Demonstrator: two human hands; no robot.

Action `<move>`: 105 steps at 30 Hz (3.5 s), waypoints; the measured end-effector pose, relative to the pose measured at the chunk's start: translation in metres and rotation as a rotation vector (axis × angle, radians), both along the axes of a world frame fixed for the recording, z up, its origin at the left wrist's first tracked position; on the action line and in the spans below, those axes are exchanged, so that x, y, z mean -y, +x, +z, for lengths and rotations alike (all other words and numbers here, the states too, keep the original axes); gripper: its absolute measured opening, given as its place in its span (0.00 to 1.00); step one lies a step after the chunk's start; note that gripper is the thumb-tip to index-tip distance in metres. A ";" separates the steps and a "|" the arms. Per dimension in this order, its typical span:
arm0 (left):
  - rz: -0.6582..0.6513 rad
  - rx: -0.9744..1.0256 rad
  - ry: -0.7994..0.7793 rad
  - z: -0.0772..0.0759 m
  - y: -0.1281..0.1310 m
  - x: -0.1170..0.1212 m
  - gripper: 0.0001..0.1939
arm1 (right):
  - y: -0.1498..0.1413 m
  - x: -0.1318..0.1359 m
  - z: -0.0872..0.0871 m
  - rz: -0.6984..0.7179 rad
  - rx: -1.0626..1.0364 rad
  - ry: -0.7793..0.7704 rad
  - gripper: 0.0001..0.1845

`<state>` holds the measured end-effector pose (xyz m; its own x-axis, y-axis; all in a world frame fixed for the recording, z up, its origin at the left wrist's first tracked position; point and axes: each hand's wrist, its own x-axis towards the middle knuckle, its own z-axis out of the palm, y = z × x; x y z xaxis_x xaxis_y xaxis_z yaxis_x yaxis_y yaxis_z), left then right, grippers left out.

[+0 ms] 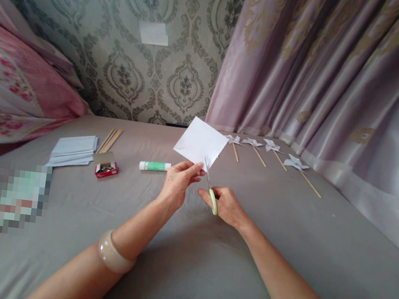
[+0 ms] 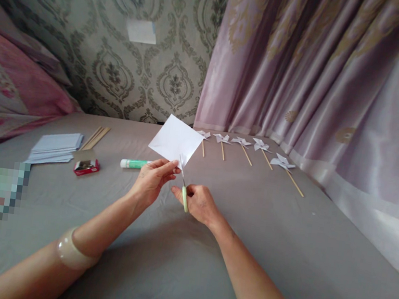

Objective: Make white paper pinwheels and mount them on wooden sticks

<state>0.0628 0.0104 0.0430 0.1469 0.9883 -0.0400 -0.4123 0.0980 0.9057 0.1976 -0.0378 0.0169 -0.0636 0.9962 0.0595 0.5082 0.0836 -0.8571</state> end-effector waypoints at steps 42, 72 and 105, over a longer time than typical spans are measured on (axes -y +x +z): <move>-0.078 -0.032 0.035 -0.007 0.012 0.014 0.11 | 0.006 -0.002 0.007 -0.035 0.014 0.052 0.09; -0.134 0.070 -0.043 -0.001 0.011 0.016 0.12 | 0.004 -0.002 0.002 -0.108 -0.069 0.070 0.13; 0.136 -0.042 0.132 0.000 -0.018 -0.023 0.14 | 0.017 -0.007 0.005 -0.070 -0.083 0.017 0.20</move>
<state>0.0449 0.0337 0.0428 0.0123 0.9961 0.0878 -0.3752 -0.0768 0.9238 0.2149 -0.0307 0.0224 0.0115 0.9968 0.0786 0.4407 0.0655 -0.8953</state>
